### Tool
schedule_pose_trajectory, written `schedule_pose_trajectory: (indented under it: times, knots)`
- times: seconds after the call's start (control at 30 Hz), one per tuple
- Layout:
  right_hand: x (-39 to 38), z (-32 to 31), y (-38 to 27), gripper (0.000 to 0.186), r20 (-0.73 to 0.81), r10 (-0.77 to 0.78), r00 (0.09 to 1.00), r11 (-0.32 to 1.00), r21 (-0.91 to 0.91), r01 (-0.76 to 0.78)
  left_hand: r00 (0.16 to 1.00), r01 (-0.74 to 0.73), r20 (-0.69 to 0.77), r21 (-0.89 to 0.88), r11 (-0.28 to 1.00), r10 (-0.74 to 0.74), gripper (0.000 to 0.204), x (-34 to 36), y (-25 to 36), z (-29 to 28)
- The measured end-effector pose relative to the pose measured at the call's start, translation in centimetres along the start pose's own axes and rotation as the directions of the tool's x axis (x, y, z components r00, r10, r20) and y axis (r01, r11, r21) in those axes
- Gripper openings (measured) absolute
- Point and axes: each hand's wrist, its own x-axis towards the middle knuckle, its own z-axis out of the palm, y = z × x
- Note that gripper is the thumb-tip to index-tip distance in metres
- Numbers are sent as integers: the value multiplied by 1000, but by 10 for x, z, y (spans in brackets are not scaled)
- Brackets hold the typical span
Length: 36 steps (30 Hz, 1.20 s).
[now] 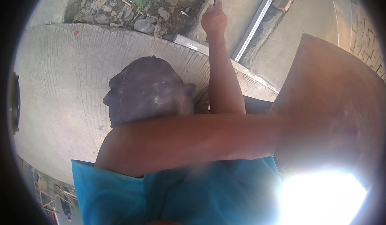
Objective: The person walks across a concrete rooftop and kneels to repair a damaged section. Using a hammer and a wooden board, they repeatedly strike and scrape the concrete edge to remove loose material and shape the surface.
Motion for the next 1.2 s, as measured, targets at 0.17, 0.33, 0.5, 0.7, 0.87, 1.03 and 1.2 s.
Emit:
schedule_pose_trajectory:
  times: [0.17,0.33,0.5,0.7,0.87,1.03,1.2]
  knots:
    - [-3,-7,21,58,64,-41,997,999,25,40,999,33,31,-16,999,-33,32,-1,5,-8]
    - [-13,-23,13,62,107,49,993,998,-52,-43,998,22,57,-38,999,-19,32,-7,13,1]
    - [12,-17,7,57,113,-73,991,996,64,66,999,-4,43,42,999,2,31,-4,2,-6]
    - [-16,-24,11,56,452,279,847,943,38,-331,999,3,43,31,999,-5,29,1,6,-6]
    - [-18,-30,-6,53,-44,-191,981,981,-26,190,992,68,103,30,997,-70,29,-13,14,-7]
    - [-11,-17,21,54,192,-69,979,986,-136,96,996,50,69,-27,998,-48,27,-12,4,-5]
    - [-7,-6,5,52,31,-254,967,960,-113,256,997,26,72,34,999,-28,26,-12,-1,-12]
